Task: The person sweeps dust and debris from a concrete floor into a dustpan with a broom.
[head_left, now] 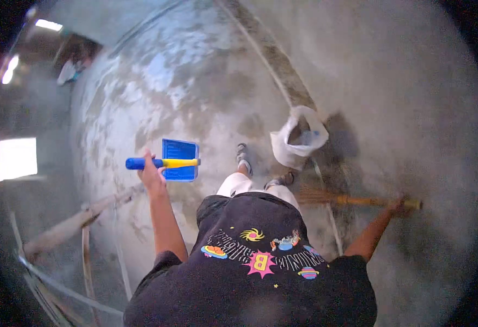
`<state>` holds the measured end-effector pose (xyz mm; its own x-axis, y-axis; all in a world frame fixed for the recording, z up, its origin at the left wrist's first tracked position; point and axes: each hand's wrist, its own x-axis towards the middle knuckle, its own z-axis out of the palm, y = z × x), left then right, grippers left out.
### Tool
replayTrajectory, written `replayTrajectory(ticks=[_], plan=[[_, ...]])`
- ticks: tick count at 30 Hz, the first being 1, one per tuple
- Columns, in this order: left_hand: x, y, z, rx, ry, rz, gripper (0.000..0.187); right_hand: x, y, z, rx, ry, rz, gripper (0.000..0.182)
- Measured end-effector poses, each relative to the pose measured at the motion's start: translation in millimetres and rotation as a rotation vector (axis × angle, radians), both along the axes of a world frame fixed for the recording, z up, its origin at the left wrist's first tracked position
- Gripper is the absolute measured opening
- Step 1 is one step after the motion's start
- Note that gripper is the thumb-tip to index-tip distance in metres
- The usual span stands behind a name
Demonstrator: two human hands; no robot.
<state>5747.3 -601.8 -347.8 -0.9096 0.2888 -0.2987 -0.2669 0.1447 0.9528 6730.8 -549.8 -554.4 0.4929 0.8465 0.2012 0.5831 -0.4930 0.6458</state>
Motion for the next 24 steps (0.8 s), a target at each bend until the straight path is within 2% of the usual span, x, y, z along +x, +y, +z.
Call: replayTrajectory(ticks=[2, 3, 4, 5, 9, 10, 12, 14, 16, 18, 19, 21, 22, 24], plan=[[-18.1, -16.2, 12.7, 0.028, 0.005, 0.057, 0.035, -52.9, -0.1, 49.9, 0.953, 1.238, -1.212, 0.059], [-24.5, -25.6, 12.7, 0.004, 0.031, 0.033, 0.034, -69.3, 14.0, 51.2, 0.934, 1.259, -1.191, 0.059], [-29.8, -36.0, 12.5, -0.021, 0.057, 0.010, 0.033, -79.6, 15.0, 51.1, 0.873, 1.276, -1.055, 0.061], [-34.2, -41.5, 7.9, 0.013, 0.058, -0.008, 0.029, -87.7, -20.5, 57.0, 0.831, 1.278, -0.923, 0.063], [-63.8, -66.6, 26.0, 0.020, -0.009, -0.099, 0.023, -198.2, -75.3, 83.1, 0.662, 1.243, -0.402, 0.073], [-73.4, -72.4, 31.9, 0.033, -0.010, -0.087, 0.023, -213.0, -67.6, 96.7, 0.619, 1.223, -0.273, 0.075], [-86.7, -80.8, 40.0, 0.006, -0.039, -0.160, 0.021, -265.1, -71.9, 94.0, 0.684, 1.161, -0.368, 0.058], [-119.5, -99.4, 34.6, 0.025, -0.067, -0.131, 0.018, -329.5, -90.5, 69.1, 0.630, 1.151, -0.520, 0.071], [-170.4, -124.6, 24.0, 0.187, -0.148, -0.134, 0.018, -414.7, -138.6, 43.7, 0.504, 1.411, -0.318, 0.062], [-231.3, -146.6, -0.6, 0.241, -0.176, -0.085, 0.019, -507.4, -155.5, 14.1, 0.422, 1.553, -0.211, 0.060], [-261.1, -153.5, -12.0, 0.331, -0.189, -0.041, 0.017, -538.6, -154.0, -19.1, 0.417, 1.547, -0.197, 0.060], [-311.1, -163.0, -24.1, 0.416, -0.205, 0.009, 0.016, -583.7, -151.0, -74.7, 0.595, 1.915, 0.191, 0.055], [-330.3, -166.1, -24.3, 0.417, -0.217, 0.043, 0.017, -611.1, -153.6, -70.5, 0.587, 1.911, 0.189, 0.055], [-369.4, -177.6, -26.4, 0.413, -0.233, 0.082, 0.018, -676.8, -144.5, -46.7, 0.156, 1.584, -0.198, 0.041]])
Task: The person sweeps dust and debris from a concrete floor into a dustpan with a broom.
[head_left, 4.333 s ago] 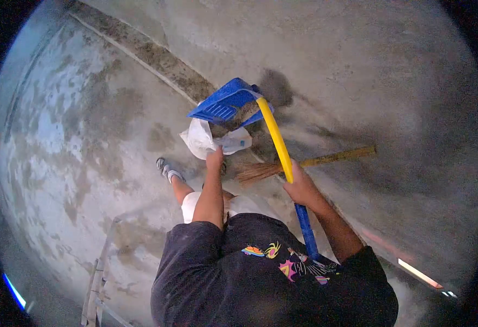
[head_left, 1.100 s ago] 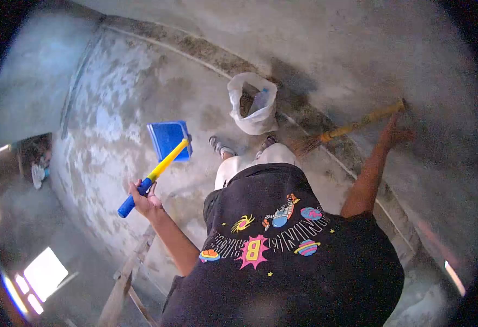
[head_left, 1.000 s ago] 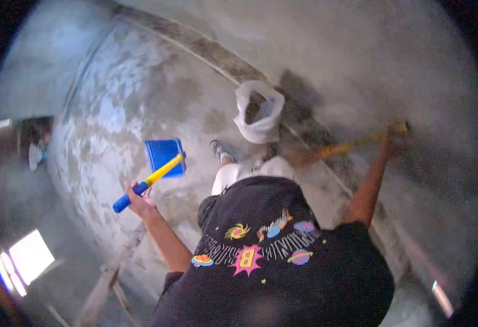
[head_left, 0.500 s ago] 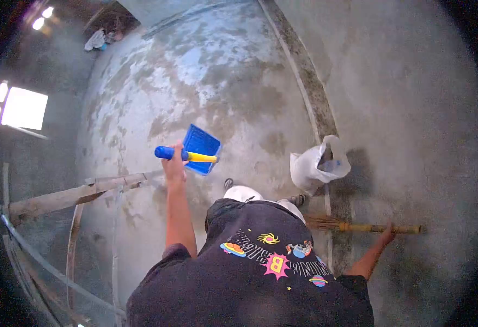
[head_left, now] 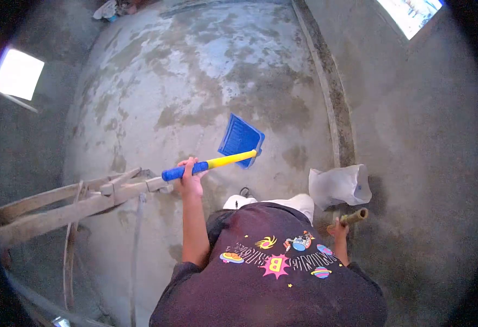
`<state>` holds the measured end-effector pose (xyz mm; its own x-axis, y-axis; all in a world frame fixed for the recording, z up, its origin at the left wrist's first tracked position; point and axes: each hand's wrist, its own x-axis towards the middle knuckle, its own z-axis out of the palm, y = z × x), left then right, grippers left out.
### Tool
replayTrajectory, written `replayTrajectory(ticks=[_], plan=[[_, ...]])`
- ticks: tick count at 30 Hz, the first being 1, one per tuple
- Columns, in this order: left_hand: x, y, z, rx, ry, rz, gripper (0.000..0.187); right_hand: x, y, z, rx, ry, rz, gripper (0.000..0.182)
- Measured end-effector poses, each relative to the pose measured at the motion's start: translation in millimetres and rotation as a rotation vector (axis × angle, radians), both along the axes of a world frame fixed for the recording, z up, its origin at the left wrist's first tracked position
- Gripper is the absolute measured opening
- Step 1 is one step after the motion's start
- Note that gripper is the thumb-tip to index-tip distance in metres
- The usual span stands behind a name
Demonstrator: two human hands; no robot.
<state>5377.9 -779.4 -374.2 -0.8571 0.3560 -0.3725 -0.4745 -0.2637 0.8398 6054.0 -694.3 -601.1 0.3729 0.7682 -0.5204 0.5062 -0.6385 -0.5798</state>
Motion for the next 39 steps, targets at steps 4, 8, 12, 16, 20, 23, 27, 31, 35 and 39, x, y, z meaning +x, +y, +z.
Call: replayTrajectory(ticks=[4, 8, 12, 16, 20, 23, 27, 31, 35, 39], plan=[[-83.6, -6.4, -6.7, 0.007, -0.097, 0.147, 0.022, -145.2, 59.0, 48.4, 0.035, 0.536, -0.206, 0.043], [-147.9, -12.4, -16.0, -0.098, 0.112, 0.033, 0.020, -217.1, 68.6, 57.8, 0.124, 0.213, -0.574, 0.029], [-228.1, 11.0, -21.1, -0.293, 0.404, 0.031, 0.016, -311.2, 157.6, 89.3, 0.145, 0.799, -0.733, 0.010], [-311.2, 36.8, -40.4, -0.467, 0.579, 0.116, 0.017, -474.2, 267.9, 139.9, 0.097, 1.033, -0.555, 0.024], [-414.7, 66.4, -22.8, -0.282, 0.358, 0.465, 0.016, -709.0, 331.9, 243.8, -0.086, 1.295, -0.371, 0.024], [-502.6, 83.7, 19.4, -0.244, 0.185, 0.791, 0.020, -852.8, 377.9, 265.6, -0.331, 1.285, -0.229, 0.013], [-597.5, 55.3, 27.7, -0.199, 0.034, 1.120, 0.020, -992.6, 429.2, 224.0, -0.490, 1.065, 0.106, 0.019], [-688.0, 58.1, 36.0, -0.166, 0.164, 1.295, 0.022, -1102.7, 481.9, 159.6, -0.565, 0.853, 0.525, 0.024], [-796.2, 20.9, -21.1, -0.177, 0.214, 1.316, 0.022, -1185.3, 493.8, 83.3, -0.584, 0.429, 0.834, 0.028], [-932.8, -9.2, -46.5, -0.152, 0.258, 1.277, 0.020, -1228.6, 461.8, 13.1, -0.612, 0.190, 0.958, 0.038]])
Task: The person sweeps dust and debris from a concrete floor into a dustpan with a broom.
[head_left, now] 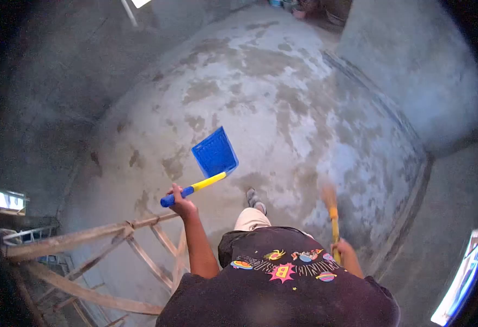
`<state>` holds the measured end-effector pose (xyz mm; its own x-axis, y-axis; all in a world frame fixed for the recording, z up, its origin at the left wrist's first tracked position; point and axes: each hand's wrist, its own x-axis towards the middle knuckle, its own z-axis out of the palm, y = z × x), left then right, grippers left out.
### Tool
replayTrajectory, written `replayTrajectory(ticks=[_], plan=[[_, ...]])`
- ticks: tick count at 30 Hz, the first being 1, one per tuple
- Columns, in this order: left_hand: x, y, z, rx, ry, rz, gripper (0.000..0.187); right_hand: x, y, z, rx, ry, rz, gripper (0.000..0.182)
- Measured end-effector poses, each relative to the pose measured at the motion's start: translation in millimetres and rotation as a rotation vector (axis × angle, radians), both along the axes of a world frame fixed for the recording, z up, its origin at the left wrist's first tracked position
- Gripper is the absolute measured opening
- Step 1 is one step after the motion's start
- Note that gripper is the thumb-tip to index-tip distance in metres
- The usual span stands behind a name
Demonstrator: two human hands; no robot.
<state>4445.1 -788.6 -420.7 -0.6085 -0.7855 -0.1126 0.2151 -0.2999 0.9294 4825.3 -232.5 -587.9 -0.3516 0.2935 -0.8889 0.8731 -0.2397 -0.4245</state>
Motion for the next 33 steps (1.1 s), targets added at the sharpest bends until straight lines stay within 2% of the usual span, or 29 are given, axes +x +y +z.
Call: replayTrajectory(ticks=[1, 3, 5, 7, 8, 10, 12, 14, 16, 19, 20, 22, 23, 25, 27, 28, 29, 33], plan=[[-39.2, -10.4, 0.6, -0.036, -0.039, -0.057, 0.020, 18.4, -11.8, -56.9, -0.115, -0.078, 0.123, 0.025], [-134.1, -16.6, 19.0, -0.237, 0.026, -0.183, 0.019, -53.9, -45.7, -50.5, -0.097, -0.042, 0.134, 0.025], [-208.9, -13.4, 40.8, -0.303, 0.005, -0.254, 0.018, -113.8, -61.9, -40.4, -0.062, 0.011, 0.170, 0.024], [-282.1, 0.9, 45.0, -0.386, 0.031, -0.363, 0.018, -171.2, -45.2, -27.6, -0.026, 0.064, 0.205, 0.024], [-298.9, 21.9, 54.9, -0.429, -0.015, -0.305, 0.018, -201.3, -18.9, -21.2, -0.007, 0.090, 0.223, 0.023], [-373.6, 71.4, 66.7, -0.500, -0.012, -0.404, 0.016, -246.7, -18.5, -22.9, 0.075, 0.167, 0.106, 0.023], [-425.6, 88.0, 43.3, -0.493, -0.094, -0.346, 0.014, -276.5, -40.7, -29.0, 0.160, 0.223, 0.021, 0.023], [-488.1, 128.2, 40.4, -0.452, 0.002, -0.438, 0.015, -332.9, -41.9, -36.8, 0.243, 0.269, -0.034, 0.022], [-539.5, 161.4, 39.2, -0.442, 0.049, -0.434, 0.016, -391.9, -20.8, -38.5, 0.298, 0.312, 0.017, 0.022], [-651.0, 210.8, 33.8, -0.415, -0.025, -0.410, 0.018, -609.9, 26.2, 3.5, 0.382, 0.376, 0.094, 0.021], [-692.8, 228.6, 37.2, -0.348, -0.030, -0.450, 0.019, -642.9, 39.4, 6.0, 0.411, 0.397, 0.119, 0.021], [-763.5, 248.3, 42.9, -0.271, -0.103, -0.606, 0.020, -693.9, 62.0, 15.0, 0.465, 0.434, 0.183, 0.021], [-785.5, 259.4, 51.1, -0.266, -0.101, -0.594, 0.020, -712.6, 73.7, 18.5, 0.490, 0.451, 0.221, 0.021], [-824.4, 281.4, 69.0, -0.120, -0.511, -0.820, 0.021, -739.1, 96.4, 16.0, 0.540, 0.484, 0.298, 0.021], [-888.4, 293.7, 33.2, -0.027, -0.410, -0.795, 0.023, -769.3, 101.8, 1.6, 0.590, 0.518, 0.374, 0.020], [-921.9, 303.1, 23.0, 0.062, -0.302, -0.759, 0.023, -808.7, 107.2, 6.6, 0.615, 0.535, 0.413, 0.020], [-953.5, 313.0, 14.4, 0.150, -0.194, -0.720, 0.024, -815.9, 119.6, 7.7, 0.640, 0.552, 0.451, 0.020], [-1055.5, 357.4, -20.8, 0.147, -0.112, -0.659, 0.024, -907.1, 160.0, -11.4, 0.698, 0.595, 0.595, 0.020]])
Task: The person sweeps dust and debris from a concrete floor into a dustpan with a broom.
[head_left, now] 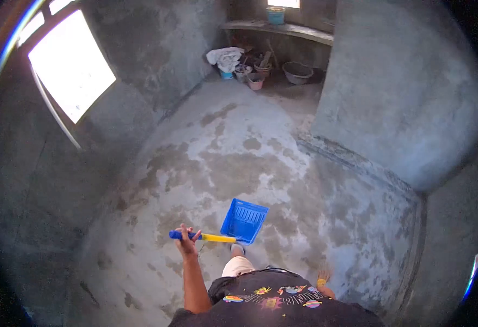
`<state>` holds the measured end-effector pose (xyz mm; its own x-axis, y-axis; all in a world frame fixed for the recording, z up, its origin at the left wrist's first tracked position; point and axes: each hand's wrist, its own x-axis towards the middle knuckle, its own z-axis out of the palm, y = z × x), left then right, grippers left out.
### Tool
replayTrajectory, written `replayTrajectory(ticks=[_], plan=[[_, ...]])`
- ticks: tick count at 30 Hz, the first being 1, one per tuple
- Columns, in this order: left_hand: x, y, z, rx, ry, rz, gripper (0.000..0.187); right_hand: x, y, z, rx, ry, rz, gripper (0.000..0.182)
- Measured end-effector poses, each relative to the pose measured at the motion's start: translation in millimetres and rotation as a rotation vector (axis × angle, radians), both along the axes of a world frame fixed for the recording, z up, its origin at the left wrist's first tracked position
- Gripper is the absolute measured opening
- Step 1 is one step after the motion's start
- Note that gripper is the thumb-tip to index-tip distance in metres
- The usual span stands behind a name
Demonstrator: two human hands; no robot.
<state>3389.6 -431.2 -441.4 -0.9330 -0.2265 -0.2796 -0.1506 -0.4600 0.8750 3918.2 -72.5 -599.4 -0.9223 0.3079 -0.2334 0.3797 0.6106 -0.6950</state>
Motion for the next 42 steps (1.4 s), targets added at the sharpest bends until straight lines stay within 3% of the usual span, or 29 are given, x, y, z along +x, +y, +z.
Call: replayTrajectory(ticks=[2, 6, 8, 10, 11, 14, 19, 24, 27, 29, 31, 32, 34, 38, 39, 42], plan=[[-80.8, 39.0, 6.4, 0.007, 0.074, -0.075, 0.022, -84.1, 14.3, -24.5, -1.151, -0.592, -1.195, 0.016], [-212.0, 66.7, 0.0, 0.034, 0.118, -0.188, 0.019, -234.8, 39.1, -64.1, -0.981, -0.660, -0.994, 0.017], [-291.5, 86.3, -6.7, 0.071, 0.119, -0.213, 0.030, -308.6, 59.3, -79.9, -0.866, -0.700, -0.862, 0.018], [-365.7, 110.8, 0.8, 0.187, 0.370, -0.489, 0.045, -378.4, 87.3, -92.3, -0.749, -0.736, -0.731, 0.019], [-401.9, 122.7, 3.5, 0.176, 0.344, -0.543, 0.059, -395.7, 84.5, -92.5, -0.706, -0.758, -0.695, 0.020], [-512.7, 168.6, 18.0, 0.122, 0.427, -0.754, 0.062, -465.0, 101.4, -92.8, -0.569, -0.796, -0.588, 0.022], [-665.2, 255.5, 32.4, 0.073, 0.430, -0.818, 0.075, -582.2, 116.7, -92.6, -0.380, -0.875, -0.410, 0.026], [-790.2, 347.0, 17.8, 0.129, 0.332, -0.878, 0.056, -728.0, 195.1, -93.4, -0.185, -0.961, -0.176, 0.031], [-849.9, 411.5, -2.8, 0.149, 0.292, -0.873, 0.055, -846.9, 263.8, -82.7, -0.147, -0.835, -0.299, 0.039], [-896.8, 468.5, -13.5, 0.161, 0.286, -0.774, 0.051, -922.9, 333.9, -90.7, -0.148, -0.927, -0.374, 0.042], [-944.1, 527.9, -15.4, 0.171, 0.281, -0.706, 0.045, -1001.0, 406.2, -47.2, -0.224, -0.888, -0.315, 0.040], [-966.4, 554.6, -15.7, 0.171, 0.281, -0.725, 0.045, -1024.4, 439.2, -49.8, -0.235, -0.885, -0.331, 0.040], [-1009.7, 599.3, -15.9, 0.236, 0.178, -0.604, 0.043, -1074.4, 499.0, -59.5, -0.529, -0.884, -0.564, 0.034], [-1084.8, 667.4, -21.4, 0.268, 0.189, -0.548, 0.040, -1160.9, 590.4, -56.7, -0.308, -0.870, -0.402, 0.023], [-1103.7, 689.3, -17.9, 0.276, 0.200, -0.549, 0.040, -1182.4, 613.5, -56.5, -0.478, -0.975, -0.530, 0.023], [-1168.3, 754.5, -12.9, 0.237, 0.291, -0.572, 0.035, -1220.3, 677.1, -61.9, -0.436, -1.010, -0.428, 0.026]])
